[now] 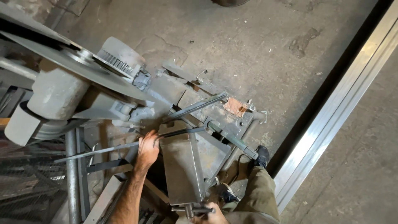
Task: Cutting metal square tubing into specific lengths using a metal chop saw.
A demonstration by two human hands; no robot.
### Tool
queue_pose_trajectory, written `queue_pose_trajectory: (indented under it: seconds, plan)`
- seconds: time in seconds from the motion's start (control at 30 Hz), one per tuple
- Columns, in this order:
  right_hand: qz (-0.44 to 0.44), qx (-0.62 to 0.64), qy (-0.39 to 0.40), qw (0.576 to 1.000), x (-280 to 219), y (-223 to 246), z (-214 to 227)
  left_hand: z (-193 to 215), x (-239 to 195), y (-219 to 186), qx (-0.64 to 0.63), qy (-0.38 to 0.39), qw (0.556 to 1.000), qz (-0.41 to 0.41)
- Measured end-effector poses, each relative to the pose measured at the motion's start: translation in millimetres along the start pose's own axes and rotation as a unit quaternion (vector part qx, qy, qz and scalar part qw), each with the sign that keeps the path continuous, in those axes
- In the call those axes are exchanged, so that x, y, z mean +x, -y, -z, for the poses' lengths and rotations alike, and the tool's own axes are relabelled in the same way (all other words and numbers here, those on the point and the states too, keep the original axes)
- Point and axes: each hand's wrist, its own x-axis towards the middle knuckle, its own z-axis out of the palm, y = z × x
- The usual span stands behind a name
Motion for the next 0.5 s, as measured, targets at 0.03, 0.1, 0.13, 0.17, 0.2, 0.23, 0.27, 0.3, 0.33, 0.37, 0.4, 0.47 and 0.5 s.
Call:
queue_pose_trajectory:
  seconds: [0.03,0.1,0.13,0.17,0.2,0.23,0.27,0.3,0.33,0.37,0.4,0.47,0.5]
  plan:
    - [-0.079,0.269,0.082,0.956,0.1,-6.6,-0.6,-2.7,-4.1,3.8,-0.004,-0.012,1.000,-0.005]
    - [-0.017,0.145,0.055,0.988,3.1,-26.5,15.5,2.7,-2.1,-2.5,0.002,0.003,1.000,-0.004]
    - [0.047,0.014,0.029,0.998,7.0,-34.5,23.0,6.4,1.2,-4.9,0.009,0.015,1.000,-0.003]
    - [0.048,0.014,0.029,0.998,7.6,-33.7,22.6,-0.2,2.9,-0.2,0.010,0.015,1.000,-0.004]
    - [0.088,-0.076,0.014,0.993,7.2,-32.9,22.8,-5.1,1.4,4.9,0.014,0.007,1.000,0.000]
    - [0.129,-0.164,0.000,0.978,6.9,-32.5,22.6,-9.6,-0.4,10.6,0.019,-0.001,1.000,0.005]
    - [0.126,-0.167,0.003,0.978,-4.9,-10.6,8.5,-3.9,1.6,3.0,0.020,-0.003,1.000,0.009]
    - [0.047,-0.038,0.012,0.998,-16.5,11.2,-5.8,1.9,3.6,-4.5,0.007,0.029,0.999,0.042]
    - [-0.033,0.092,0.017,0.995,-27.8,33.1,-20.4,7.5,6.4,-12.0,-0.006,0.061,0.995,0.074]
    - [-0.036,0.090,0.019,0.995,-30.7,39.9,-25.4,5.6,6.2,-10.0,-0.005,0.059,0.995,0.078]
    - [-0.084,0.050,0.017,0.995,-35.3,44.2,-31.0,3.4,3.9,-8.1,-0.009,0.027,0.998,0.052]
    - [-0.130,0.010,0.017,0.991,-34.1,45.5,-33.6,2.6,4.7,-7.5,-0.013,-0.005,1.000,0.024]
    - [-0.048,-0.044,-0.022,0.998,-28.2,42.4,-30.5,4.0,7.7,-8.6,-0.016,-0.004,1.000,0.025]
